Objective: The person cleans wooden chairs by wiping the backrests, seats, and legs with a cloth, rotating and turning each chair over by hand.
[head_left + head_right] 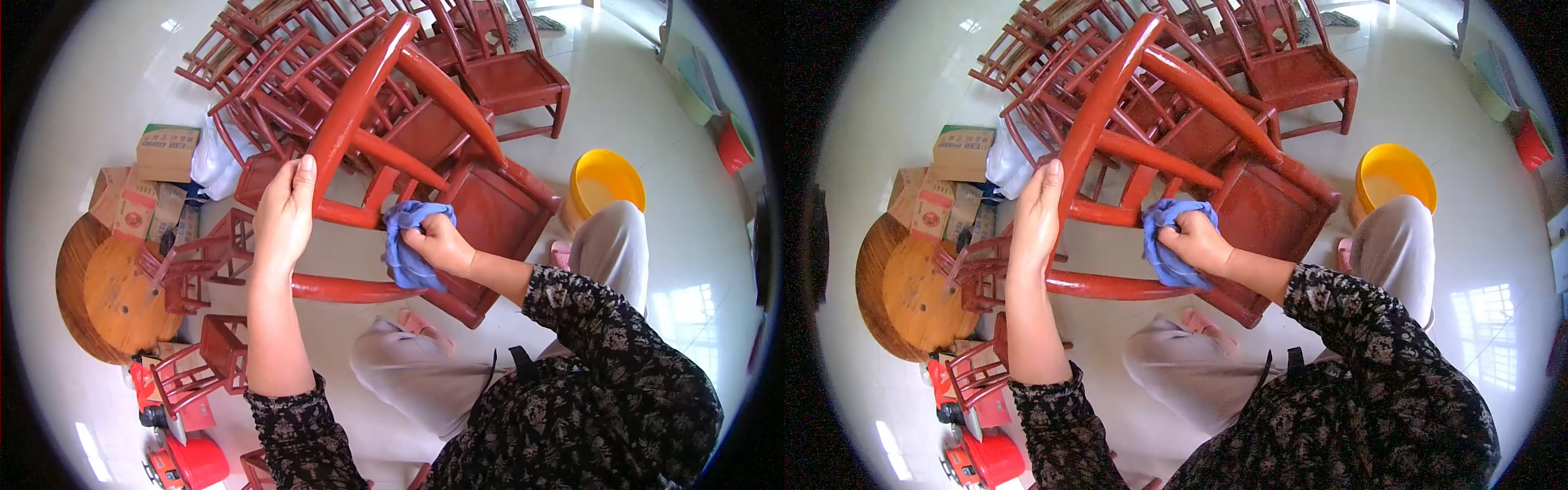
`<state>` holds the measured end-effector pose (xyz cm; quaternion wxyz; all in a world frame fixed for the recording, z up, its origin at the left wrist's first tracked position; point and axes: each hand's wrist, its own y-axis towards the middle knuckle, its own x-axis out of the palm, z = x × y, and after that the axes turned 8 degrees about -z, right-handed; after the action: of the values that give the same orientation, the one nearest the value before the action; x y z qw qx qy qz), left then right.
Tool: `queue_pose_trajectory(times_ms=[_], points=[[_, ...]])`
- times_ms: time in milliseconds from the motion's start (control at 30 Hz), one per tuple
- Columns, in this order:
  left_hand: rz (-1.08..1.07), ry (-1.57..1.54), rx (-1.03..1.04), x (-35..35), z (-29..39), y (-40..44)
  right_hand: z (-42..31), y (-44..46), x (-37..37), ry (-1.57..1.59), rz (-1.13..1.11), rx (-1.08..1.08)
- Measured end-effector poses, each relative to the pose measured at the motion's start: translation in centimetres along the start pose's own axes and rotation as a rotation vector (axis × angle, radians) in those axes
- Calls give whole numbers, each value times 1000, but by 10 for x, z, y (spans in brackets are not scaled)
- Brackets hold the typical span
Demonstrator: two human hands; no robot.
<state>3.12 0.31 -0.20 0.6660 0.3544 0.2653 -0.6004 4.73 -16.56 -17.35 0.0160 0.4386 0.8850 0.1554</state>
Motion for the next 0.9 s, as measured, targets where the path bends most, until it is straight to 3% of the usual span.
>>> queue_pose_trajectory(times_ms=[33, 100, 133, 267, 367, 433, 500, 533, 667, 700, 767, 800, 900], points=[[2, 0, -4, 0, 0, 0, -8, 3, 0, 1, -4, 2], [-11, 28, 2, 0, 2, 1, -21, 22, 1, -514, 79, -671], [-11, 27, 11, 1, 3, 1, -27, 34, 5, -528, 165, -765], [28, 60, -2, 5, -1, 4, -19, 38, 1, -640, 49, -623], [57, 90, 20, 2, -8, 6, 15, 31, -12, -750, 82, -685], [21, 86, -8, -3, -13, 7, 24, 24, -22, -860, 19, -600], [34, 106, 3, -1, -9, 10, 22, 9, -28, -738, 53, -269], [44, 127, 6, 0, -9, 9, 6, 16, -29, -904, 91, -286], [52, 178, 17, 5, 1, 12, -39, 45, -22, -958, 306, -447], [53, 178, 18, 7, 2, 15, -38, 50, -27, -959, 306, -448], [70, 229, 12, 10, 4, 18, -37, 53, -38, -815, 35, -220], [68, 221, 7, 12, 4, 21, -33, 59, -36, -814, 141, -336], [37, 215, -1, 10, 4, 25, -28, 60, -39, -916, 189, -449]])
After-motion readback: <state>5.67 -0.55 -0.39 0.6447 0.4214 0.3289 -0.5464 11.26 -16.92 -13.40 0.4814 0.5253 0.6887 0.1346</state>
